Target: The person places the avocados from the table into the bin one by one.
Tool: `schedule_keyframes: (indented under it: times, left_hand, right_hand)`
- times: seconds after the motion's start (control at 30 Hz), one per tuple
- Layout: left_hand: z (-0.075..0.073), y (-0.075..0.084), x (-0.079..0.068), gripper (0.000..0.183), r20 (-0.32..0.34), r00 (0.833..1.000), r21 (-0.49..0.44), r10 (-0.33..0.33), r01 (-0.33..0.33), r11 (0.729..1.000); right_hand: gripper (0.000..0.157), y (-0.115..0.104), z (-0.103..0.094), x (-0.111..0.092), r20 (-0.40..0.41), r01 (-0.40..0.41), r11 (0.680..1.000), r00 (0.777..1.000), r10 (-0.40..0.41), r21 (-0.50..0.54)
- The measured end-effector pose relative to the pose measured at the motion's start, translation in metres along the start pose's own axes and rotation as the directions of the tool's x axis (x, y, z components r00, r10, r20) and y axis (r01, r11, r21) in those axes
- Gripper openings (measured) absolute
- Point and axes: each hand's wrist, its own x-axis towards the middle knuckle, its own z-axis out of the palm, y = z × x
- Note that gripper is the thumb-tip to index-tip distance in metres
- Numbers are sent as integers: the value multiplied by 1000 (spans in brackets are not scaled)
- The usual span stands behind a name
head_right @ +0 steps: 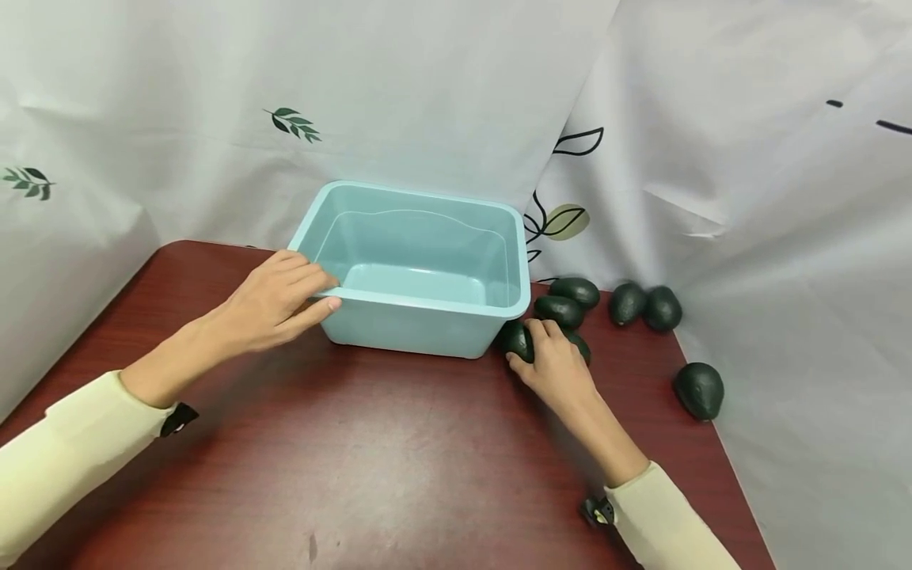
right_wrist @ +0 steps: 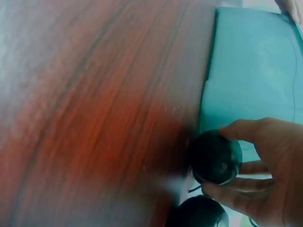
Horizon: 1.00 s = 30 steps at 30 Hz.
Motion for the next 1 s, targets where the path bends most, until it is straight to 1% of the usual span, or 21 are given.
schedule_keyframes:
  times: [0.23, 0.5, 0.67, 0.83, 1.0]
  left_hand:
    - [1, 1, 4, 56, -28, 1000, 11, -14, 15, 1000]
    - [0, 3, 4, 55, -18, 999, 6, -27, 28, 1000]
    - [1, 3, 5, 54, -25, 1000, 21, -16, 16, 1000]
    - [1, 3, 6, 54, -20, 1000, 31, -11, 12, 999]
    - [1, 3, 6, 53, -16, 1000, 41, -12, 12, 999]
  right_hand:
    - [64, 0, -2, 1, 12, -26, 999, 1000, 25, 39]
    - [65, 2, 0, 0, 6, -11, 997, 1000, 10, 79]
    - [65, 2, -2, -1, 4, -14, 995, 1000, 14, 95]
    - [64, 4, -6, -1, -17, -22, 993, 1000, 24, 117]
    - [65, 6, -15, 0, -41, -32, 991, 998, 37, 128]
